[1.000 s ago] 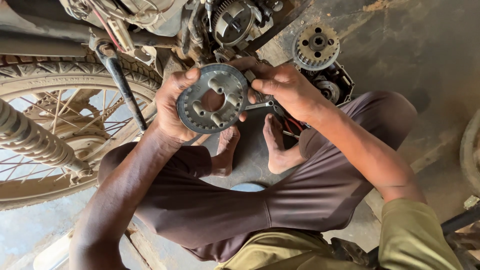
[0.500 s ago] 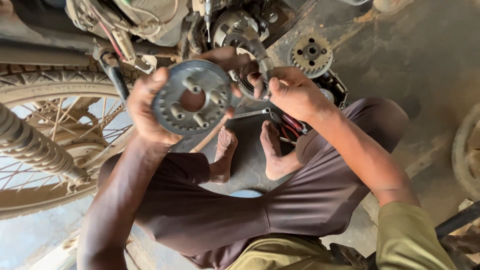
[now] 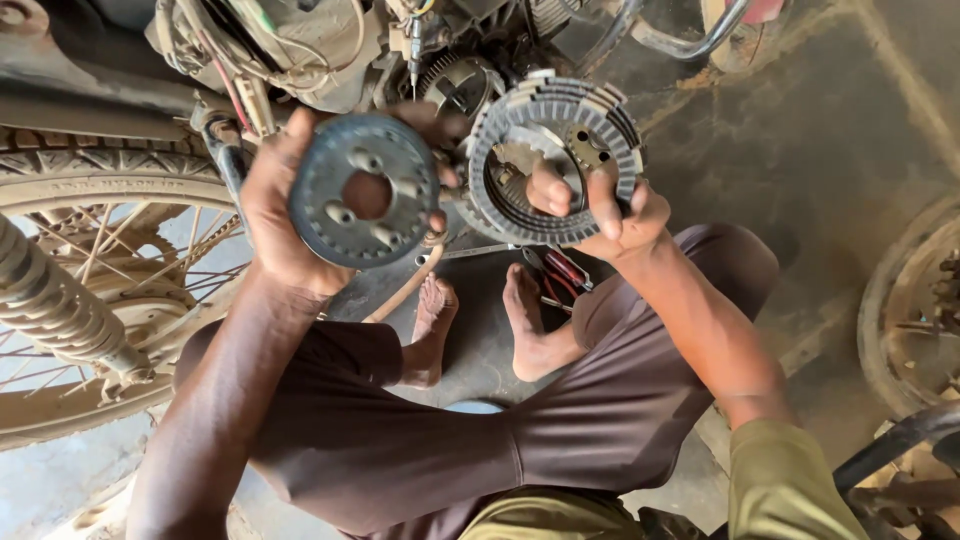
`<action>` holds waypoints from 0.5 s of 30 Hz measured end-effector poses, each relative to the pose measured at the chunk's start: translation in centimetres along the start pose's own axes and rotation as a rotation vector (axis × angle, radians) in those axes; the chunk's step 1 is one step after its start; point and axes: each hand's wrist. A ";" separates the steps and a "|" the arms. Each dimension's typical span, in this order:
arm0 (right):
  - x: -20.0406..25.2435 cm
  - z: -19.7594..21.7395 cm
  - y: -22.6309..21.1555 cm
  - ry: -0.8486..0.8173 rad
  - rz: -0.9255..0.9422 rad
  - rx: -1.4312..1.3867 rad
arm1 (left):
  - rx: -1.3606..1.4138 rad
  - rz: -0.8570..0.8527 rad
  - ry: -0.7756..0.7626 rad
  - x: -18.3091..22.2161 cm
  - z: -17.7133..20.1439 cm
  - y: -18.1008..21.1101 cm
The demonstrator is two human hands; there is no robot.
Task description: The recorder is shown repairing or replacing the clutch components of a motorcycle engine.
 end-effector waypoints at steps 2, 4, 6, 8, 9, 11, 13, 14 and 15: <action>0.3 0.5 0.4 -0.020 0.012 -0.019 | 0.046 0.065 -0.079 0.5 0.5 -0.5; 0.6 0.8 0.6 -0.036 0.024 -0.041 | 0.094 0.131 -0.158 0.9 0.8 -0.9; 0.6 1.1 0.5 -0.061 0.007 -0.033 | 0.134 0.141 -0.118 1.1 0.7 -0.9; 0.3 0.7 0.1 -0.018 -0.015 -0.033 | 0.137 0.137 -0.130 1.1 0.7 -0.7; 0.2 0.5 -0.1 0.027 -0.037 -0.031 | 0.141 0.134 -0.142 1.1 0.7 -0.6; 0.3 1.2 -0.2 0.048 -0.039 -0.033 | 0.130 0.130 -0.134 1.0 1.0 -0.5; 0.8 1.8 -0.3 0.076 -0.046 -0.038 | 0.125 0.128 -0.122 1.1 1.1 -0.6; 0.9 2.3 -0.3 0.064 -0.053 -0.032 | 0.112 0.112 -0.137 1.0 1.2 -0.5; 1.0 2.8 -0.4 0.052 -0.061 -0.027 | 0.098 0.097 -0.152 0.9 1.3 -0.4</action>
Point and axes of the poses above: each hand's wrist, its own x-axis away from the middle knuckle, its own z-axis out of the back of the hand, y = z × x, and after that the axes turned 2 degrees about y, right-handed
